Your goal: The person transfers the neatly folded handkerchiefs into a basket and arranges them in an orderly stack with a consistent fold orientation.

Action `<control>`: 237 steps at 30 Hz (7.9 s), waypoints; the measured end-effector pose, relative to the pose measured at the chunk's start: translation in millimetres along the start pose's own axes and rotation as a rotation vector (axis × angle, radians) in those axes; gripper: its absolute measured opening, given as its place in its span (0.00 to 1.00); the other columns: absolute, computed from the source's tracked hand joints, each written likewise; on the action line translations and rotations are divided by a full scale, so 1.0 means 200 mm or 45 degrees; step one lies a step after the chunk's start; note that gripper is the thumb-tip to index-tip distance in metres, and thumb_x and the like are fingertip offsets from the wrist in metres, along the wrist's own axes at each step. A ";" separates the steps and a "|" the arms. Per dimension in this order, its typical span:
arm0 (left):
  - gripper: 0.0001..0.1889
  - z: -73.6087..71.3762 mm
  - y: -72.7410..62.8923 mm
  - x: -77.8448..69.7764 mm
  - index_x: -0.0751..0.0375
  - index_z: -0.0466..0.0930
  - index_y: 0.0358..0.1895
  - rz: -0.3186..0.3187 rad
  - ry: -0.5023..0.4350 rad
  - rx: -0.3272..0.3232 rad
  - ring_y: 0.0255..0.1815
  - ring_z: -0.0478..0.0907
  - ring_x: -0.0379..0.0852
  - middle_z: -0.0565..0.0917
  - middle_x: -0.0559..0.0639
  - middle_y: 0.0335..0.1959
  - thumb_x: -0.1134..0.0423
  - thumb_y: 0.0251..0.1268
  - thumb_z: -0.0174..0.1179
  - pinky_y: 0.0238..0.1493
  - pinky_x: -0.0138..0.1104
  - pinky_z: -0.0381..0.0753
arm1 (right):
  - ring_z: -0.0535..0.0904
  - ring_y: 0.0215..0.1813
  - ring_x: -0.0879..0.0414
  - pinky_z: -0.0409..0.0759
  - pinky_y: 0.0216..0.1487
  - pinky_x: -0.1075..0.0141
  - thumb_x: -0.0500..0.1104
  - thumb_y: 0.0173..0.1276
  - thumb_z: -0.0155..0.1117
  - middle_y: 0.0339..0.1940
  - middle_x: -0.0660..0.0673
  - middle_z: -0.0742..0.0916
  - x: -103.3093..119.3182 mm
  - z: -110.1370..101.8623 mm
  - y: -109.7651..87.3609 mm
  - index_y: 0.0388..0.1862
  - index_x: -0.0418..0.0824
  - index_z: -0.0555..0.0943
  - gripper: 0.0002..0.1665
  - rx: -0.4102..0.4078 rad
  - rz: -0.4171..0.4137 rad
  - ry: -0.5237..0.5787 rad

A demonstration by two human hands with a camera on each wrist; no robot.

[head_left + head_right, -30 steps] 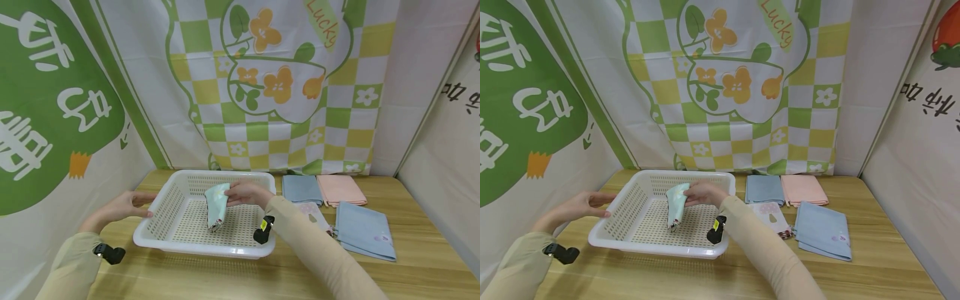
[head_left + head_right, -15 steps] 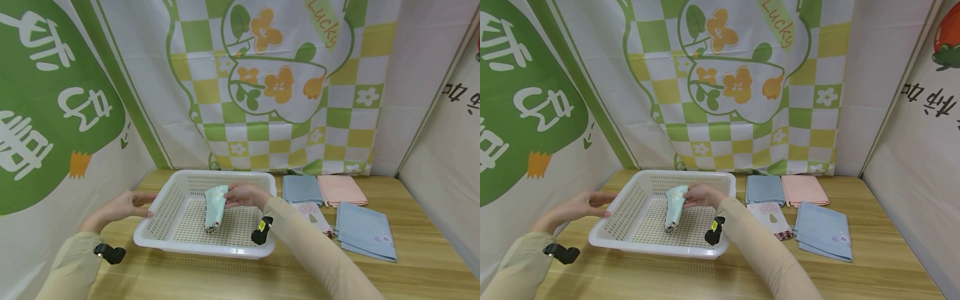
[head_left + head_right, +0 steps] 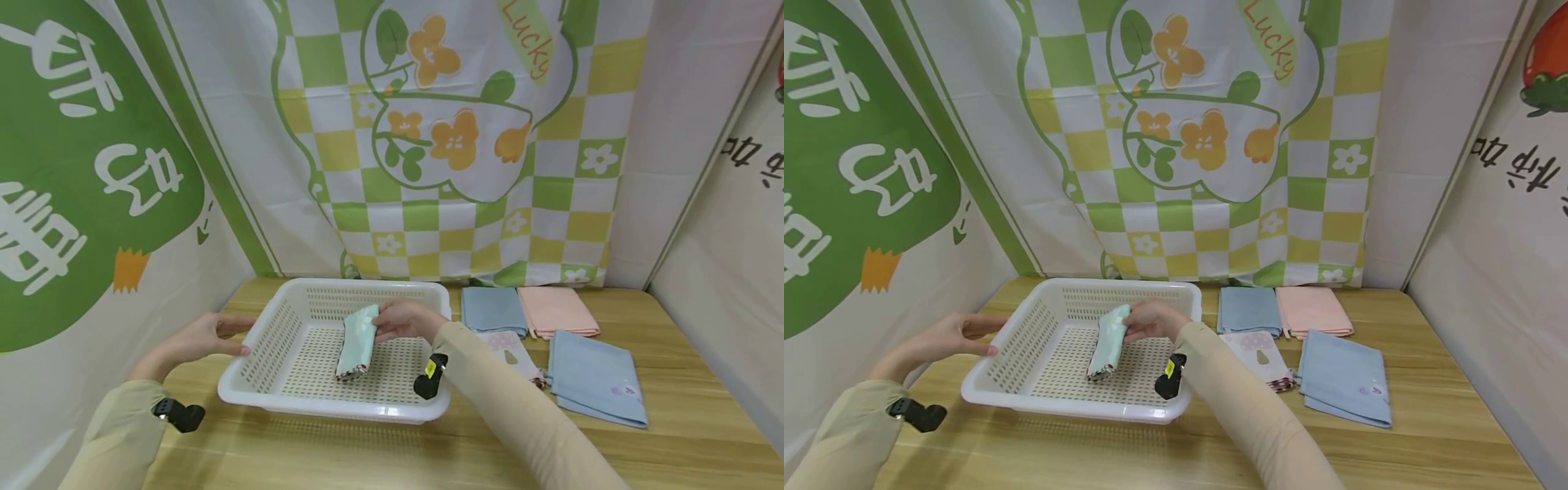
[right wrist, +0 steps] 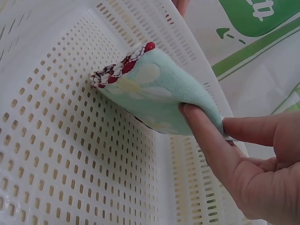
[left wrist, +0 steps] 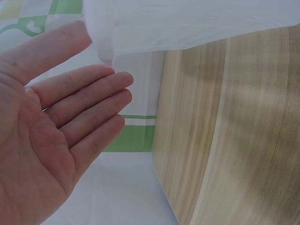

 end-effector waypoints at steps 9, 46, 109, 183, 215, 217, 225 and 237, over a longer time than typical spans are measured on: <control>0.37 0.00 0.00 0.01 0.72 0.66 0.65 -0.012 -0.002 -0.012 0.65 0.67 0.68 0.73 0.67 0.62 0.55 0.56 0.68 0.59 0.57 0.72 | 0.79 0.30 0.55 0.82 0.53 0.56 0.29 0.71 0.49 0.29 0.42 0.80 -0.01 -0.02 -0.01 0.38 0.32 0.72 0.04 -0.012 0.034 -0.058; 0.37 0.00 0.00 0.02 0.71 0.66 0.66 -0.031 -0.009 -0.021 0.65 0.68 0.67 0.73 0.67 0.62 0.55 0.55 0.68 0.59 0.56 0.73 | 0.82 0.44 0.42 0.84 0.46 0.55 0.28 0.67 0.52 0.39 0.36 0.78 -0.03 -0.06 -0.01 0.43 0.26 0.76 0.09 -0.222 0.146 -0.118; 0.37 0.00 -0.01 0.03 0.71 0.66 0.66 -0.015 -0.023 -0.021 0.65 0.67 0.68 0.73 0.67 0.63 0.54 0.56 0.67 0.59 0.57 0.72 | 0.81 0.55 0.43 0.81 0.54 0.52 0.43 0.71 0.56 0.54 0.33 0.82 0.10 -0.10 -0.20 0.60 0.31 0.74 0.23 -0.074 0.029 -0.359; 0.37 0.01 -0.01 0.03 0.70 0.65 0.67 -0.009 -0.015 -0.027 0.64 0.67 0.69 0.72 0.68 0.63 0.54 0.57 0.66 0.56 0.55 0.76 | 0.80 0.57 0.44 0.79 0.57 0.53 0.41 0.72 0.55 0.56 0.33 0.81 0.09 -0.27 -0.52 0.65 0.34 0.70 0.25 -0.129 -0.233 -0.278; 0.38 0.01 0.00 0.02 0.71 0.64 0.67 -0.042 0.000 -0.016 0.65 0.66 0.70 0.71 0.69 0.64 0.53 0.57 0.66 0.57 0.57 0.74 | 0.80 0.57 0.43 0.79 0.57 0.53 0.44 0.72 0.55 0.57 0.31 0.80 0.02 -0.43 -0.59 0.65 0.30 0.67 0.27 -0.159 -0.276 -0.235; 0.38 0.01 0.00 0.02 0.71 0.64 0.67 -0.042 -0.001 -0.016 0.65 0.66 0.70 0.71 0.69 0.64 0.54 0.57 0.66 0.56 0.57 0.74 | 0.79 0.57 0.44 0.78 0.59 0.52 0.44 0.73 0.54 0.58 0.31 0.79 0.01 -0.44 -0.59 0.65 0.30 0.67 0.27 -0.159 -0.274 -0.227; 0.38 0.00 0.00 0.02 0.71 0.64 0.67 -0.046 0.002 -0.017 0.65 0.66 0.70 0.70 0.69 0.64 0.53 0.57 0.66 0.57 0.57 0.74 | 0.80 0.57 0.45 0.78 0.58 0.53 0.46 0.73 0.54 0.58 0.33 0.80 -0.02 -0.48 -0.61 0.66 0.32 0.65 0.29 -0.180 -0.255 -0.234; 0.38 0.01 -0.01 0.01 0.71 0.64 0.67 -0.049 0.005 -0.022 0.65 0.66 0.71 0.70 0.70 0.64 0.53 0.57 0.66 0.57 0.57 0.74 | 0.72 0.64 0.37 0.78 0.59 0.55 0.47 0.73 0.53 0.61 0.30 0.77 -0.07 -0.55 -0.63 0.70 0.31 0.61 0.33 -0.203 -0.213 -0.213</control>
Point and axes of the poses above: each hand's wrist, its own y-axis towards the middle knuckle, its own z-axis out of the palm, x = y × z, the point moved 5 cm from there along y, towards the middle knuckle
